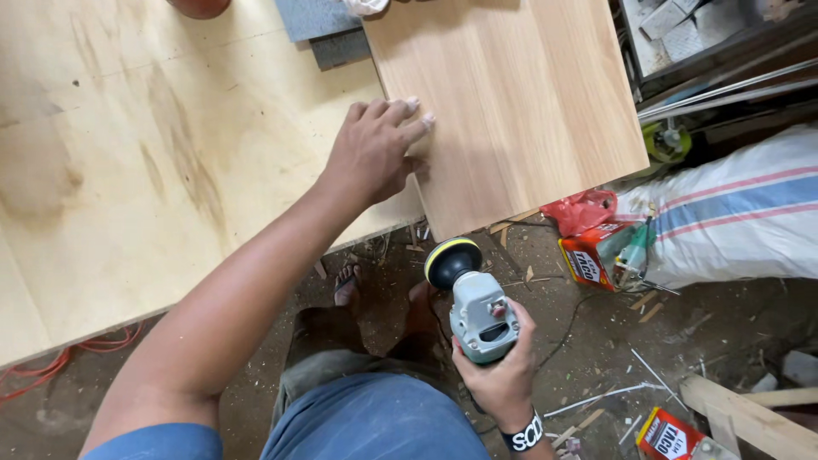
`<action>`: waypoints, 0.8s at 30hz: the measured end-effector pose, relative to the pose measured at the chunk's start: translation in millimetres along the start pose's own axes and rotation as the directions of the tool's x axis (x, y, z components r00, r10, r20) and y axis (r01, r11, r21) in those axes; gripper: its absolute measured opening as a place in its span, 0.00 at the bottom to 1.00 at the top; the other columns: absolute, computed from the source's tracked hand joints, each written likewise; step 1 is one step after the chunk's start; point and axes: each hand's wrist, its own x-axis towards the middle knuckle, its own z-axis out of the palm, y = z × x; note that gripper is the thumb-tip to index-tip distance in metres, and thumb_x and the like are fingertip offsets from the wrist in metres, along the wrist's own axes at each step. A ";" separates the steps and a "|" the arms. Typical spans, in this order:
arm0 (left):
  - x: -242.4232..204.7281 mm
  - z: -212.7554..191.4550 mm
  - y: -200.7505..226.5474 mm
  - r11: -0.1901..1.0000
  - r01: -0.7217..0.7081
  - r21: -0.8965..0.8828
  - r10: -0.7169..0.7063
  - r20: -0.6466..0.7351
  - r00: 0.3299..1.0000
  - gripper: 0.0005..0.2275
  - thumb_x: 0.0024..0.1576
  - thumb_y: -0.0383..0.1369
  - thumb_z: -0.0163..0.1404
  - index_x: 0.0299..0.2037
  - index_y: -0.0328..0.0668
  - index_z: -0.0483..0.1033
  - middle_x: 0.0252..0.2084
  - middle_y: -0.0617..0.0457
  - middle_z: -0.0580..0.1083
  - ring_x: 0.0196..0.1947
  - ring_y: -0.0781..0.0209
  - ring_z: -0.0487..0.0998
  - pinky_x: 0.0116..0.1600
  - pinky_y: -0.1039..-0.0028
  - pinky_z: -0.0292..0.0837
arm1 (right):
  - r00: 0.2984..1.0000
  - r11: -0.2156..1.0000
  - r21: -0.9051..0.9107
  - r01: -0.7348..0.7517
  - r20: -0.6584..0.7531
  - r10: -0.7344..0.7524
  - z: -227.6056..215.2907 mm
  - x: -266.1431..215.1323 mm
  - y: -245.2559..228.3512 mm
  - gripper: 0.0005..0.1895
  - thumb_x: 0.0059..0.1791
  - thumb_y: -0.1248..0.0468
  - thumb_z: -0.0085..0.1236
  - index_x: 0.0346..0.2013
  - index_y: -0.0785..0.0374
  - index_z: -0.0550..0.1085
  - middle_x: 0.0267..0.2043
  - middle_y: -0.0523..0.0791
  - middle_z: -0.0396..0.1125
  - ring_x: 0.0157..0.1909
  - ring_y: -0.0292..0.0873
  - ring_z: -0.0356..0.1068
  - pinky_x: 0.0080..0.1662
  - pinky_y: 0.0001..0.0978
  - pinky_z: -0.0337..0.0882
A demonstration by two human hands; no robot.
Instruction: The person cleans a wood panel by applying liquid from a bottle onto a cloth and wiping the surface, then uses a power sander on the same panel.
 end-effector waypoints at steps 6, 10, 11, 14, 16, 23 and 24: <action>-3.2 6.1 -2.4 0.999 -0.044 -0.003 0.044 -0.103 0.994 0.25 0.52 0.43 0.59 0.62 0.53 0.75 0.61 0.46 0.73 0.54 0.47 0.72 0.53 0.58 0.64 | 0.999 0.996 -0.078 -0.049 -0.010 0.048 10.1 -8.3 -19.5 0.49 0.32 0.61 0.77 0.64 0.65 0.62 0.56 0.53 0.69 0.51 0.50 0.75 0.54 0.35 0.74; -3.8 5.9 -2.2 0.999 -0.043 -0.027 0.040 -0.111 0.993 0.24 0.52 0.40 0.58 0.61 0.51 0.75 0.60 0.45 0.74 0.53 0.46 0.73 0.52 0.58 0.64 | 0.997 0.993 -0.095 -0.076 -0.016 0.075 10.8 -3.5 -29.1 0.47 0.34 0.60 0.75 0.63 0.64 0.62 0.55 0.52 0.69 0.51 0.51 0.74 0.53 0.37 0.73; -3.8 8.9 -2.9 0.999 -0.042 -0.016 0.040 -0.133 0.990 0.25 0.52 0.42 0.59 0.61 0.52 0.75 0.61 0.45 0.73 0.53 0.47 0.73 0.52 0.58 0.64 | 0.992 0.987 -0.102 -0.124 -0.009 0.124 10.3 -1.8 -30.6 0.48 0.33 0.60 0.76 0.63 0.61 0.62 0.54 0.51 0.71 0.48 0.50 0.76 0.50 0.37 0.74; -3.6 11.3 -2.9 0.999 -0.034 -0.012 0.032 -0.142 0.989 0.25 0.52 0.45 0.60 0.60 0.54 0.75 0.62 0.46 0.73 0.53 0.47 0.73 0.53 0.58 0.64 | 0.987 0.982 -0.102 -0.159 0.003 0.160 6.7 4.3 -30.9 0.48 0.32 0.60 0.77 0.62 0.59 0.62 0.52 0.50 0.73 0.45 0.49 0.78 0.47 0.37 0.76; -3.0 9.8 -1.7 0.999 -0.028 -0.016 0.026 -0.128 0.991 0.25 0.52 0.45 0.60 0.60 0.54 0.75 0.62 0.46 0.73 0.54 0.47 0.73 0.53 0.57 0.64 | 0.989 0.985 -0.091 -0.148 0.008 0.149 3.2 7.7 -26.3 0.47 0.32 0.60 0.77 0.62 0.60 0.63 0.51 0.50 0.72 0.44 0.48 0.77 0.47 0.36 0.76; -1.6 -7.4 5.4 0.999 0.027 -0.017 -0.027 0.011 1.000 0.24 0.55 0.46 0.56 0.63 0.57 0.73 0.65 0.48 0.71 0.57 0.46 0.72 0.58 0.56 0.61 | 0.983 0.978 -0.098 -0.184 -0.006 0.184 -19.9 31.6 1.4 0.48 0.32 0.59 0.76 0.63 0.60 0.62 0.56 0.50 0.71 0.49 0.51 0.76 0.51 0.38 0.74; -1.5 -8.5 6.1 1.000 0.021 -0.022 -0.021 -0.008 1.000 0.23 0.57 0.47 0.55 0.63 0.57 0.73 0.65 0.48 0.72 0.57 0.45 0.73 0.58 0.56 0.61 | 0.983 0.979 -0.084 -0.186 -0.006 0.186 -24.3 36.7 6.1 0.48 0.32 0.60 0.76 0.63 0.60 0.62 0.55 0.50 0.71 0.48 0.50 0.77 0.50 0.38 0.74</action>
